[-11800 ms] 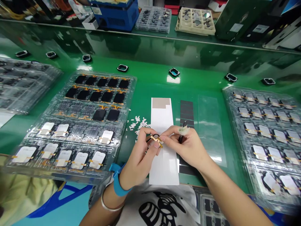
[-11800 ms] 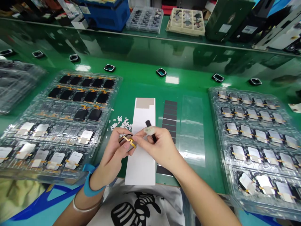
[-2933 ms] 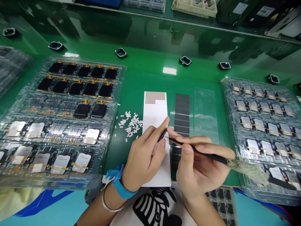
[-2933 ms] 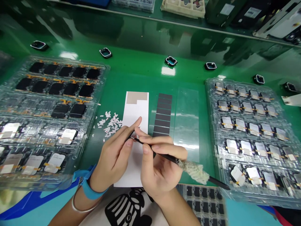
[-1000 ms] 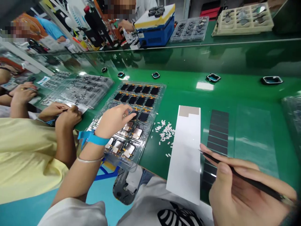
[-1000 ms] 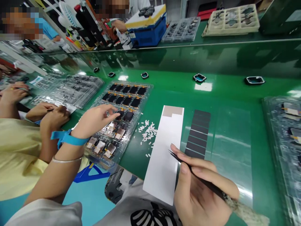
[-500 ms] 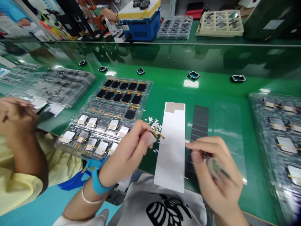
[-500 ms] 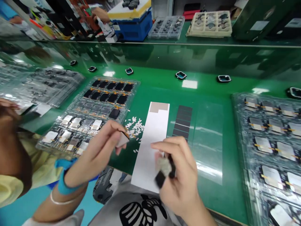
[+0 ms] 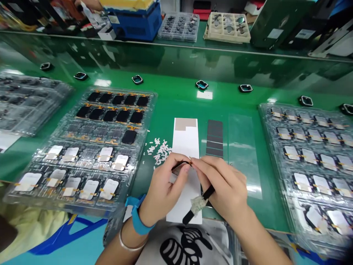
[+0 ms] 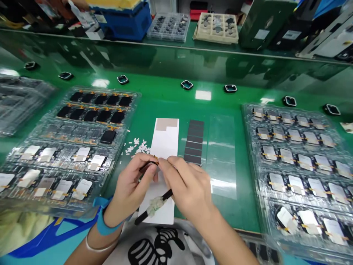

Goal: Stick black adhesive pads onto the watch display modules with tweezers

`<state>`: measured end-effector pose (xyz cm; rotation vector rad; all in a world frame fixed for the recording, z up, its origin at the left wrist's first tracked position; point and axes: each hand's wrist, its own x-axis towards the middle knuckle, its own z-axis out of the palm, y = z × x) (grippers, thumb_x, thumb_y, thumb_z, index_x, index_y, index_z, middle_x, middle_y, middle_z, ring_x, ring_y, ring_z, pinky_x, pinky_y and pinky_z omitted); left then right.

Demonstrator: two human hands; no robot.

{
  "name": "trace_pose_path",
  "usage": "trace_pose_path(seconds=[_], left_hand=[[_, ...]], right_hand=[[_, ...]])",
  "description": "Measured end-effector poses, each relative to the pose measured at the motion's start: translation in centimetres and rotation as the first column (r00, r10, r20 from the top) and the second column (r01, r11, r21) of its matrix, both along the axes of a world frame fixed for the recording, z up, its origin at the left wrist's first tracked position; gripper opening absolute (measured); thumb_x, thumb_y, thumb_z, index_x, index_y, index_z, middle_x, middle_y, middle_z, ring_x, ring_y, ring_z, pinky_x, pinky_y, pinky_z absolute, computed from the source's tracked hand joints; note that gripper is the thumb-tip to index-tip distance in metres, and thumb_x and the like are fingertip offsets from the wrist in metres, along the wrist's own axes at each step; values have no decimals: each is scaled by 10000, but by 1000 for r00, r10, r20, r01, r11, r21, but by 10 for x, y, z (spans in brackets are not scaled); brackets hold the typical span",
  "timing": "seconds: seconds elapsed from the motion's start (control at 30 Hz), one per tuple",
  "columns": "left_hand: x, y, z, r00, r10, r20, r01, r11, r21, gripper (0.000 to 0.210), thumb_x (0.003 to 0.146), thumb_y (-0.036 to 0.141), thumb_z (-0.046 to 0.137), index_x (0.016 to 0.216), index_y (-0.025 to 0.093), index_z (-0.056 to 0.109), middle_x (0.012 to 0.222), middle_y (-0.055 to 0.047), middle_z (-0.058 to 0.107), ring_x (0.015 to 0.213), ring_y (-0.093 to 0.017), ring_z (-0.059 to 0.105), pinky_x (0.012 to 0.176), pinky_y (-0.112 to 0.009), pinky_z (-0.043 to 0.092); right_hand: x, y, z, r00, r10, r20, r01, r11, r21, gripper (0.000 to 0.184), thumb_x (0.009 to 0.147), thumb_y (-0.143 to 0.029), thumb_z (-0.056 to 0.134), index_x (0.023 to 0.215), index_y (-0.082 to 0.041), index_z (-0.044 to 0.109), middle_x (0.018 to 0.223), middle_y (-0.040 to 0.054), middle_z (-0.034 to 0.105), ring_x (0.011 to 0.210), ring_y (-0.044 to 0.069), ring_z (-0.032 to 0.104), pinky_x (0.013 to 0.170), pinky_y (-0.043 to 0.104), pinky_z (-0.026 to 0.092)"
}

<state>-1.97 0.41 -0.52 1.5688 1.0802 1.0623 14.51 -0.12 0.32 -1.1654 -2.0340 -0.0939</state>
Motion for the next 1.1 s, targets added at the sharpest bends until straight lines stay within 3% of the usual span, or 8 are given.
trace_pose_path(seconds=[0.23,0.37,0.53,0.63,0.7,0.77,0.93,1.1], left_hand=[[-3,2,-1,997,26,-75,-22,998,51,88,997,170,521,1025,233,576,903,20,652,792,-94,616,701,-190,452],[-2,0,-4,999,-6,50,8,999,-46,55,1015,225,509,1015,233,564,815,30,602,698,-85,588,643,-194,443],[-3,-7,-5,971,-23,239,63,985,-158,45,1044,292,457,1038,251,475,707,60,495,593,-81,455,566,-196,378],[-4,-9,-5,960,0,279,51,983,-177,59,1049,298,446,1018,250,436,691,63,498,621,-86,470,589,-190,387],[-3,-9,-5,962,20,271,29,984,-178,59,1047,295,453,1019,250,427,680,65,506,610,-85,471,565,-186,374],[-3,-8,-4,966,37,257,9,985,-174,56,1044,287,461,1021,250,426,668,68,506,594,-85,469,545,-186,363],[-2,-8,-5,973,31,229,10,985,-173,58,1039,288,470,1011,251,435,628,78,484,551,-86,448,525,-196,347],[-2,-7,-8,982,40,184,-12,988,-151,72,1029,310,484,1032,251,442,678,66,485,571,-95,443,543,-216,345]], right_hand=[[-7,7,3,1000,9,27,-7,997,-71,123,882,-47,603,973,-119,644,898,61,687,694,111,617,601,248,482],[-2,15,15,978,-23,-207,-41,953,-300,62,891,-108,609,870,-156,642,809,13,648,616,71,547,556,212,430],[2,34,18,956,-128,-263,-52,809,-585,105,822,-172,680,719,-182,663,726,1,630,662,105,562,543,227,370],[-1,41,14,879,-167,-446,-257,621,-740,106,811,-241,672,727,-178,690,710,10,642,610,103,526,518,234,342],[-2,42,13,810,-217,-544,-393,487,-780,181,808,-335,680,723,-176,696,624,-7,592,515,80,419,474,237,271],[-2,41,14,767,-251,-590,-475,395,-786,246,803,-407,687,718,-176,699,571,-22,534,485,70,332,461,242,207],[2,36,12,671,-252,-697,-621,322,-714,286,785,-451,715,713,-174,704,570,-15,507,532,83,347,485,244,216],[4,34,10,664,-265,-699,-635,294,-715,271,795,-429,733,731,-166,720,479,-80,300,489,58,204,473,244,125]])
